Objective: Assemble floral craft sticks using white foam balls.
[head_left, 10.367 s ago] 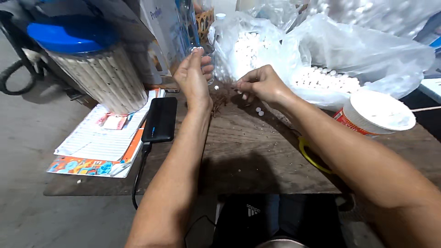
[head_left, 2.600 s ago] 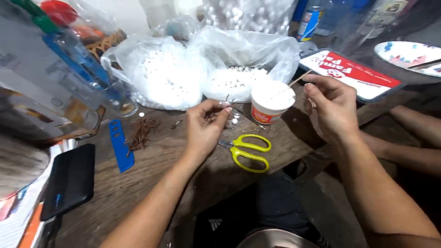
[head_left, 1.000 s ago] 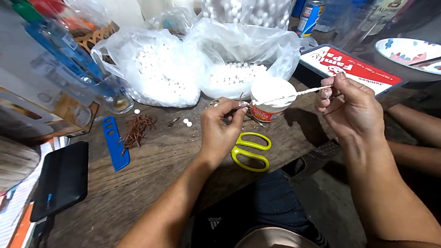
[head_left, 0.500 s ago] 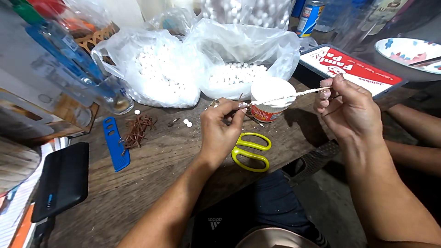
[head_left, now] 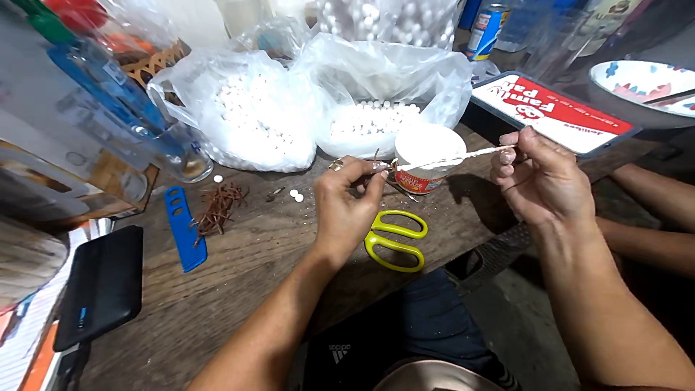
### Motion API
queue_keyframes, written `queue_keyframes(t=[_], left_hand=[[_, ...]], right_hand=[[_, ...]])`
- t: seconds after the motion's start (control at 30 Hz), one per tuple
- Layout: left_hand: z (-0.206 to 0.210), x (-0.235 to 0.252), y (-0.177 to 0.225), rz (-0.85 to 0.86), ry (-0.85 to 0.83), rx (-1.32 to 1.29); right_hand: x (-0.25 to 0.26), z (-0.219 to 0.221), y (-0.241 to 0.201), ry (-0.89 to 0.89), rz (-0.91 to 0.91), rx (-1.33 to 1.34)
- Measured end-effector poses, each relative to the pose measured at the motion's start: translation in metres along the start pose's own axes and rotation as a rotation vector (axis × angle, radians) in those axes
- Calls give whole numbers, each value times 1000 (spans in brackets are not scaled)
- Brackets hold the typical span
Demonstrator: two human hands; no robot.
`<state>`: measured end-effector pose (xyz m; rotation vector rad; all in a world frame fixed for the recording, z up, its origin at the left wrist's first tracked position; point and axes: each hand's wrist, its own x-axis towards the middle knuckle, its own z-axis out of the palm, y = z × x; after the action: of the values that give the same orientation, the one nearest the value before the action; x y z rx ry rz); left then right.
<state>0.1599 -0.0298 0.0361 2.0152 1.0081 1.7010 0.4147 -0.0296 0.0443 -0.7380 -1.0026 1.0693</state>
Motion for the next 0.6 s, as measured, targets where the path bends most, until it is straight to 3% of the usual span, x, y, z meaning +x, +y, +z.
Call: queue_keyframes(t=[0.6], left_hand=[[0, 0, 1, 2, 4, 17]], right_hand=[[-5, 2, -2, 10, -10, -20]])
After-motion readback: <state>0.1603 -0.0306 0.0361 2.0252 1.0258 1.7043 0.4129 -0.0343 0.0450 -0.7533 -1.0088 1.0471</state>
